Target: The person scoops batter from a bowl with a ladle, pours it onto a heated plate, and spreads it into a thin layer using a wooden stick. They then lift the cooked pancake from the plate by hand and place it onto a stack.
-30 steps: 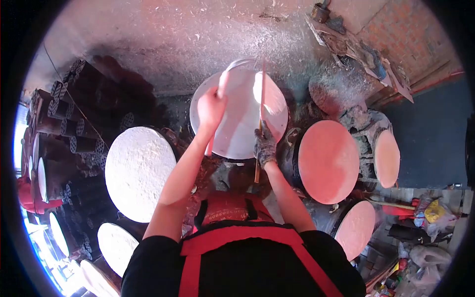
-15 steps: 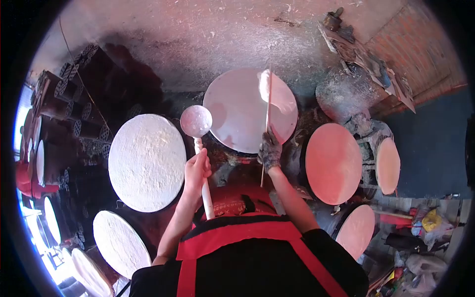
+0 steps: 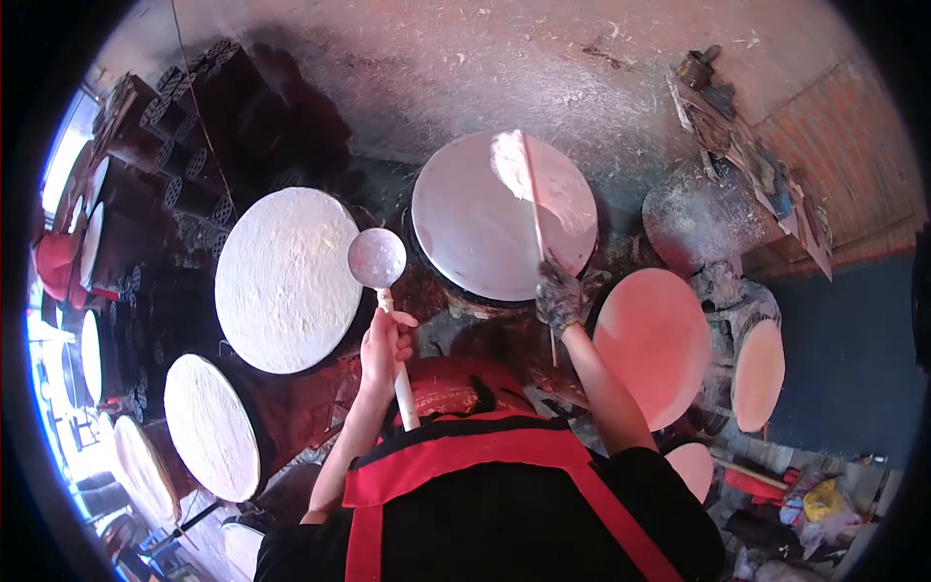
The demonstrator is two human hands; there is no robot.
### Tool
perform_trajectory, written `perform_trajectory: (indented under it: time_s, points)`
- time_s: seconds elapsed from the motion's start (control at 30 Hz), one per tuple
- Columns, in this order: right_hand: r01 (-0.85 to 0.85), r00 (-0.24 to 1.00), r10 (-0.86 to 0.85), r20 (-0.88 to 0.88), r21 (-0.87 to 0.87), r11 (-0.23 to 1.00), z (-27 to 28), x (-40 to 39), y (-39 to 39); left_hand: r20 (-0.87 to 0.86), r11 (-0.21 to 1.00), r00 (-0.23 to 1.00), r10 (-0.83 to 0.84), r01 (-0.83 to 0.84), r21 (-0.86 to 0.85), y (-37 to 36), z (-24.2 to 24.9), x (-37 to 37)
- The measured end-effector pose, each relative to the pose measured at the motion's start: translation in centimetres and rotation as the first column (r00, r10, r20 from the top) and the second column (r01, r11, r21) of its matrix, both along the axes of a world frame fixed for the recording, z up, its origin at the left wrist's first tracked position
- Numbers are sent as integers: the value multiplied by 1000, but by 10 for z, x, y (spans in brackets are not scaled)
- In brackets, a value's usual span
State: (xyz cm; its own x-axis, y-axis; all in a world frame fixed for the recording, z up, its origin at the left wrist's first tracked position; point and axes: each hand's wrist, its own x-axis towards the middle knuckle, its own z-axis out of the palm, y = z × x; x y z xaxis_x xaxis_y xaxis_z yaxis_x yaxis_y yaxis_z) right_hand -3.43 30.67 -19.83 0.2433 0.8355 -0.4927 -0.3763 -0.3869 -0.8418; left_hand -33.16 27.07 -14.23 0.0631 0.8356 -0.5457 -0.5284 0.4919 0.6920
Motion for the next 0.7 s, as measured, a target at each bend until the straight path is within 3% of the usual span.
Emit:
perform_trajectory:
  time_s: [0.13, 0.17, 0.27, 0.33, 0.4, 0.43, 0.5, 0.6, 0.63, 0.7]
  points:
    - [-195, 981, 193, 34, 50, 980, -9, -3, 5, -25, 1000, 1000, -3, 3, -4, -8, -2, 10]
    - [-265, 963, 267, 20, -73, 961, 27, -5, -6, -27, 1000, 1000, -13, 12, -9, -11, -5, 12]
    - [-356, 933, 360, -20, 107, 928, 3, 42, -23, -121, 999, 992, -36, 34, -18, -19, -1, 19]
    - [-269, 896, 209, 393, 104, 958, -47, 90, 2, -138, 999, 990, -19, 14, -36, -23, 2, 23]
    - [-203, 854, 128, 504, 98, 974, -48, 97, 25, -142, 999, 990, -21, 16, -35, -28, 1, 26]
    - [-187, 892, 137, 431, 75, 979, -14, 85, 33, -141, 999, 990, -10, 4, -37, -30, 1, 28]
    - [-296, 894, 237, 380, 105, 949, -12, 76, 52, -140, 999, 990, 18, -23, -38, -33, 2, 34]
    - [-538, 787, 446, 427, 121, 834, -41, 63, 67, -96, 994, 992, 85, -92, -62, -37, 1, 40]
    - [-554, 768, 493, 409, 38, 832, -41, 63, 64, -76, 991, 991, 113, -117, -58, -37, 1, 42]
    - [-626, 735, 552, 394, 81, 775, -14, 79, 50, -43, 983, 983, 177, -179, -48, -39, 3, 46]
